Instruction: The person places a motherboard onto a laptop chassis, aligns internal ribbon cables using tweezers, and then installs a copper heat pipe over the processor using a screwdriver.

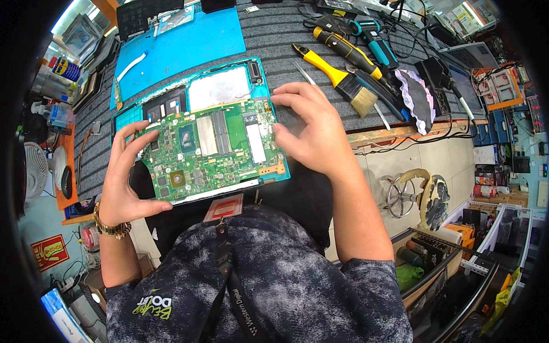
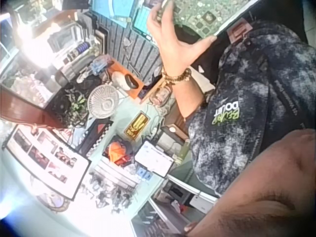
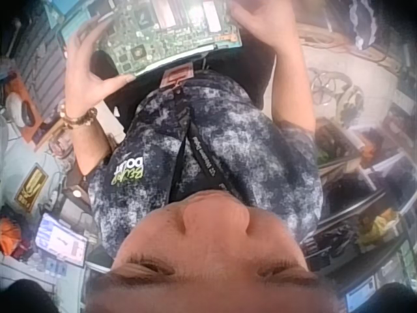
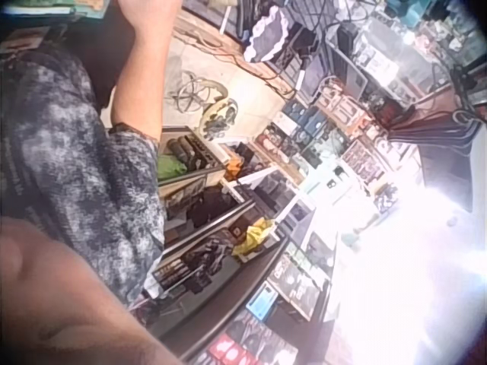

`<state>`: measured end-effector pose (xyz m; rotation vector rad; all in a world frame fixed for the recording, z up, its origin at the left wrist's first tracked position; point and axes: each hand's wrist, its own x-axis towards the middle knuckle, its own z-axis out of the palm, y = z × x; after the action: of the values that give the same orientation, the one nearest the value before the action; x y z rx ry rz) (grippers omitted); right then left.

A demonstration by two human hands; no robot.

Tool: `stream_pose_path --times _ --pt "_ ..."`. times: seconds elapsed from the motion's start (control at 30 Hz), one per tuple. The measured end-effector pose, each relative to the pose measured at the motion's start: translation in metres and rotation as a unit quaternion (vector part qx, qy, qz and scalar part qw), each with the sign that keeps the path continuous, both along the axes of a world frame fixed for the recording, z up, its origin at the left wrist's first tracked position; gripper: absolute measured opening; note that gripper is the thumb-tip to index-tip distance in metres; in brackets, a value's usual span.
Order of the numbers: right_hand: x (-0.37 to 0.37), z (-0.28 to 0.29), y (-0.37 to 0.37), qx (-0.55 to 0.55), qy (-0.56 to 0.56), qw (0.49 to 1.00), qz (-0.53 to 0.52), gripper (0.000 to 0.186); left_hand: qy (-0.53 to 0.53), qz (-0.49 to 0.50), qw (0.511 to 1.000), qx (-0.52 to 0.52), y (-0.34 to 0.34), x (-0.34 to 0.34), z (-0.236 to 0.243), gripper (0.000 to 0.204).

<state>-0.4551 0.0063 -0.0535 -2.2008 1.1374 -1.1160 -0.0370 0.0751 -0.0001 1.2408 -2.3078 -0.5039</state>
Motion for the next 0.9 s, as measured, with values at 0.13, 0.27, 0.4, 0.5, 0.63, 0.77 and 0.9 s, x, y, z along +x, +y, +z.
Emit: stream_pose_path --times 0.13,0.27,0.4,0.5,0.63,0.77,0.9 --pt "0.0 0.0 0.0 -0.003 0.008 1.0 -0.002 0.043 0.001 -0.004 1.0 -0.002 -0.002 0.0 -0.002 0.119" --pt "0.0 -0.001 0.0 0.0 0.006 1.0 -0.002 0.043 0.006 -0.005 1.0 0.004 -0.002 0.001 -0.004 0.119" --pt "0.0 -0.001 -0.001 0.002 0.004 1.0 0.002 0.044 -0.013 -0.003 1.0 0.014 0.0 0.0 -0.007 0.118" --pt "-0.002 -0.001 0.0 0.009 0.015 1.0 -0.002 0.047 -0.02 -0.002 1.0 0.023 0.001 -0.003 -0.009 0.117" --pt "-0.001 0.0 0.001 0.008 0.014 1.0 -0.007 0.047 -0.013 0.001 0.999 0.036 0.002 -0.006 -0.012 0.116" --pt "0.0 0.001 0.002 0.006 0.016 1.0 -0.014 0.046 -0.019 0.002 0.999 0.039 0.003 -0.006 -0.011 0.117" --pt "0.001 0.003 0.002 0.014 0.013 1.0 -0.016 0.047 -0.034 0.001 0.998 0.05 0.004 -0.005 -0.009 0.125"
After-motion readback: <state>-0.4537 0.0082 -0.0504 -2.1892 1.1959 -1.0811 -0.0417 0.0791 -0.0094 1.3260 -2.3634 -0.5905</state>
